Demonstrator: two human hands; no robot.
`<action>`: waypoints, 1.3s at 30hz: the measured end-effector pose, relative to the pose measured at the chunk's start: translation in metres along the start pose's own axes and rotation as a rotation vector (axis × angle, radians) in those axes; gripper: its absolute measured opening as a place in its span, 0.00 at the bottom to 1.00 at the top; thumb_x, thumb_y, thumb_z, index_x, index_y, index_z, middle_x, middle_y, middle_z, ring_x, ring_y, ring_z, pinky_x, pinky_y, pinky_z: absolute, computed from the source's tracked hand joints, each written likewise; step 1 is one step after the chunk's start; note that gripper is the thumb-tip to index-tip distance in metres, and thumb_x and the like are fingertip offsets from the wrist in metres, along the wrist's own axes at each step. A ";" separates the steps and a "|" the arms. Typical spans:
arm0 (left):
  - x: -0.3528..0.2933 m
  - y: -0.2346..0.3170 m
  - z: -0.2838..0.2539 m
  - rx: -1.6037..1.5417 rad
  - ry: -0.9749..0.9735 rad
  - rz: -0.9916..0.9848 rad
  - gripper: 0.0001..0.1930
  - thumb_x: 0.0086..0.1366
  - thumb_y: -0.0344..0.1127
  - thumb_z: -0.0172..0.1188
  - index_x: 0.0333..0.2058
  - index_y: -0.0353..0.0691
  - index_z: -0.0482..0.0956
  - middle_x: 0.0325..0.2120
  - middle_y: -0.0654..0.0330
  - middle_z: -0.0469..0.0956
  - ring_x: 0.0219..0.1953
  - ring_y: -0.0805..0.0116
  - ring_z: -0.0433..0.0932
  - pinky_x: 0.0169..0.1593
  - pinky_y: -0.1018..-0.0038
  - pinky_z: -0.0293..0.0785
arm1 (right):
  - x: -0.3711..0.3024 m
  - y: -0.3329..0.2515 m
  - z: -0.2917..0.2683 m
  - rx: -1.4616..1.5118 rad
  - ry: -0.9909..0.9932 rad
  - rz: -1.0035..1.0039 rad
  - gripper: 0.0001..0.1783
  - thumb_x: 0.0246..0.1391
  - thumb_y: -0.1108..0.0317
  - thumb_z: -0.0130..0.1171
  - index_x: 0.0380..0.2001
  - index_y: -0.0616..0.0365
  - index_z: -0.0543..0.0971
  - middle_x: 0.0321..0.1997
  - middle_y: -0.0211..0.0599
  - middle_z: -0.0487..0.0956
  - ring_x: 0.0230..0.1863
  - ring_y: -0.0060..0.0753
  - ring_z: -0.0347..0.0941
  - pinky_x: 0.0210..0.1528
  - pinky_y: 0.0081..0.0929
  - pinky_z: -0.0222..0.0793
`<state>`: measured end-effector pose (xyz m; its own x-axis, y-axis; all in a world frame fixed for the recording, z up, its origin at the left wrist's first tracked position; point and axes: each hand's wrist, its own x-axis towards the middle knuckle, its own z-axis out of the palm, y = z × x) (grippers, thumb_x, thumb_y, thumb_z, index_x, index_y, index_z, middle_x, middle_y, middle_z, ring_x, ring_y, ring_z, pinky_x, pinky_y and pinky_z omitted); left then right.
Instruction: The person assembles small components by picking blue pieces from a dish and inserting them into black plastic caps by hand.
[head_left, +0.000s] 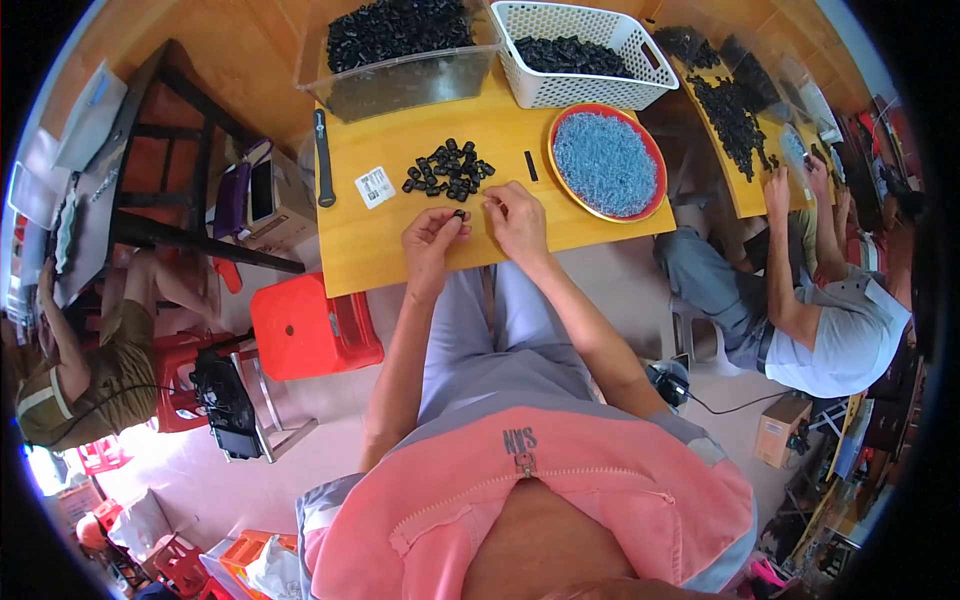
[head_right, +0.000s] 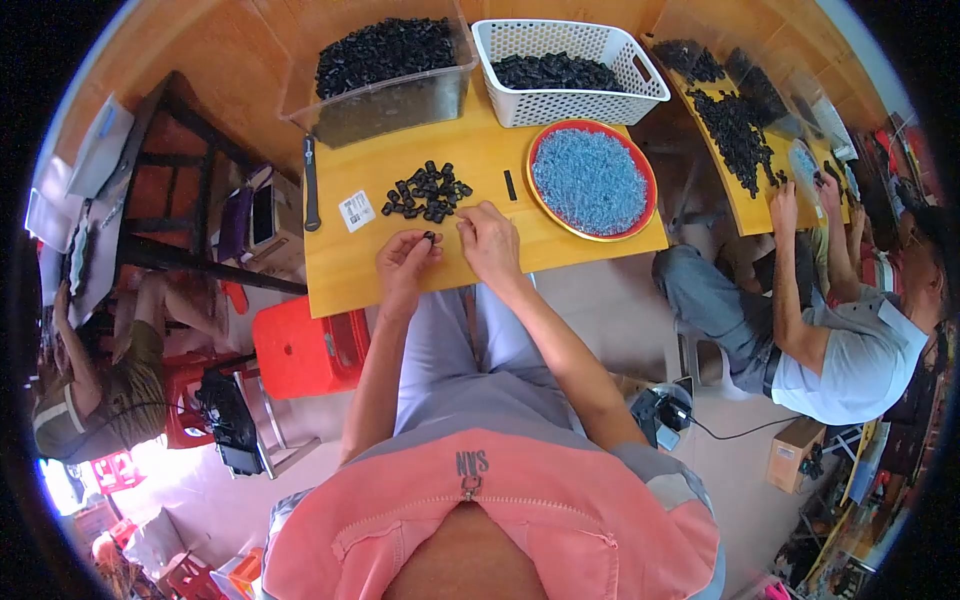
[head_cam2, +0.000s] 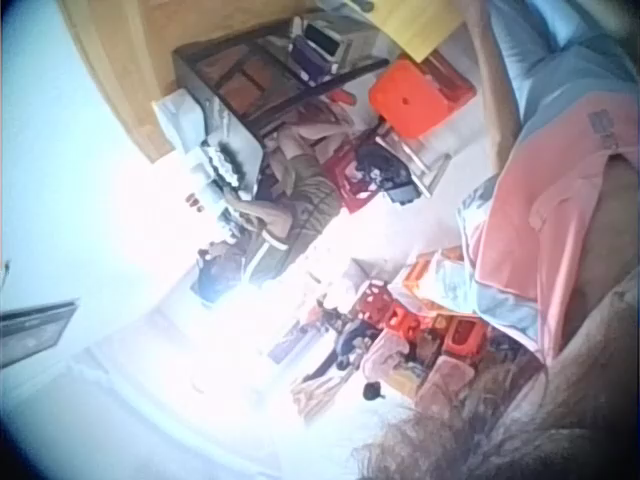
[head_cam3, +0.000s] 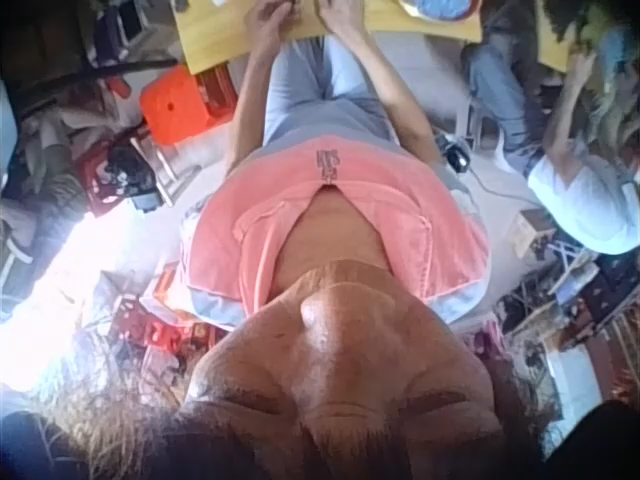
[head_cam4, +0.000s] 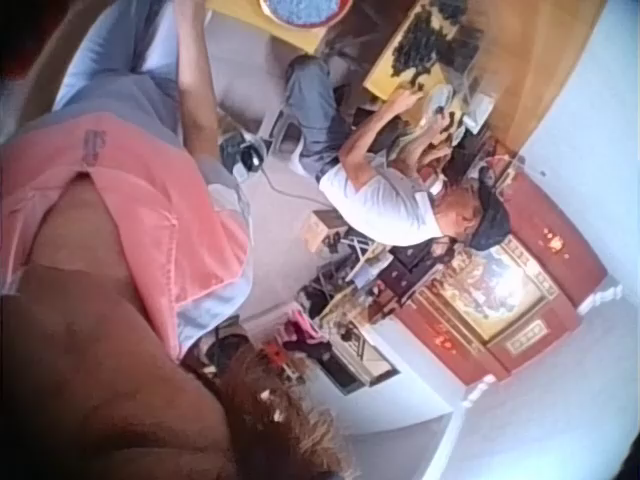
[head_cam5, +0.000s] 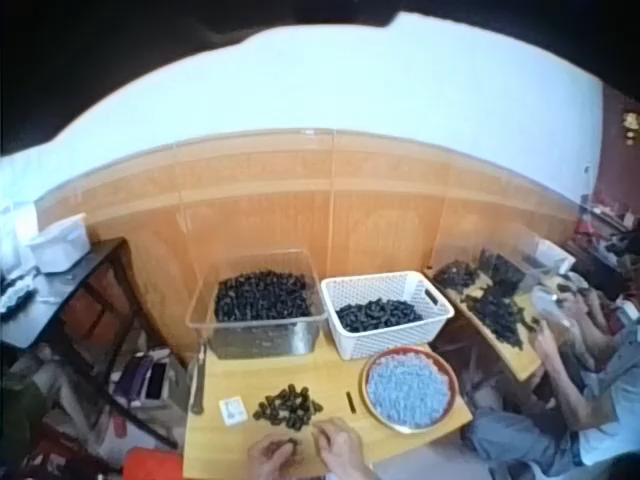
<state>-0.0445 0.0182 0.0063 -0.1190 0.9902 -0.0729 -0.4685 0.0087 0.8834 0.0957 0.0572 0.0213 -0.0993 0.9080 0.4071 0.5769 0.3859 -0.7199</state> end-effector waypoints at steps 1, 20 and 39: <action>-0.003 0.002 -0.002 -0.007 0.015 -0.004 0.06 0.57 0.25 0.54 0.34 0.33 0.73 0.30 0.57 0.77 0.28 0.74 0.75 0.34 0.81 0.73 | 0.002 -0.002 0.004 0.003 -0.002 -0.003 0.08 0.42 0.77 0.55 0.30 0.63 0.75 0.24 0.42 0.72 0.26 0.40 0.71 0.28 0.30 0.66; -0.010 0.001 -0.010 0.041 -0.046 -0.018 0.06 0.57 0.25 0.53 0.35 0.34 0.72 0.30 0.56 0.77 0.29 0.74 0.75 0.35 0.81 0.72 | 0.017 -0.002 0.028 -0.190 -0.027 0.002 0.06 0.40 0.73 0.56 0.27 0.56 0.74 0.29 0.39 0.70 0.28 0.47 0.70 0.29 0.40 0.66; -0.010 0.002 -0.012 0.005 -0.061 -0.017 0.06 0.56 0.24 0.54 0.34 0.33 0.72 0.29 0.57 0.76 0.28 0.74 0.75 0.34 0.80 0.74 | 0.021 -0.008 0.033 -0.155 -0.095 -0.009 0.10 0.38 0.74 0.56 0.29 0.50 0.76 0.28 0.37 0.71 0.29 0.46 0.71 0.30 0.39 0.67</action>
<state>-0.0550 0.0067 0.0028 -0.0577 0.9965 -0.0599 -0.4658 0.0262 0.8845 0.0622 0.0784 0.0174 -0.1771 0.9187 0.3530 0.6929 0.3711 -0.6183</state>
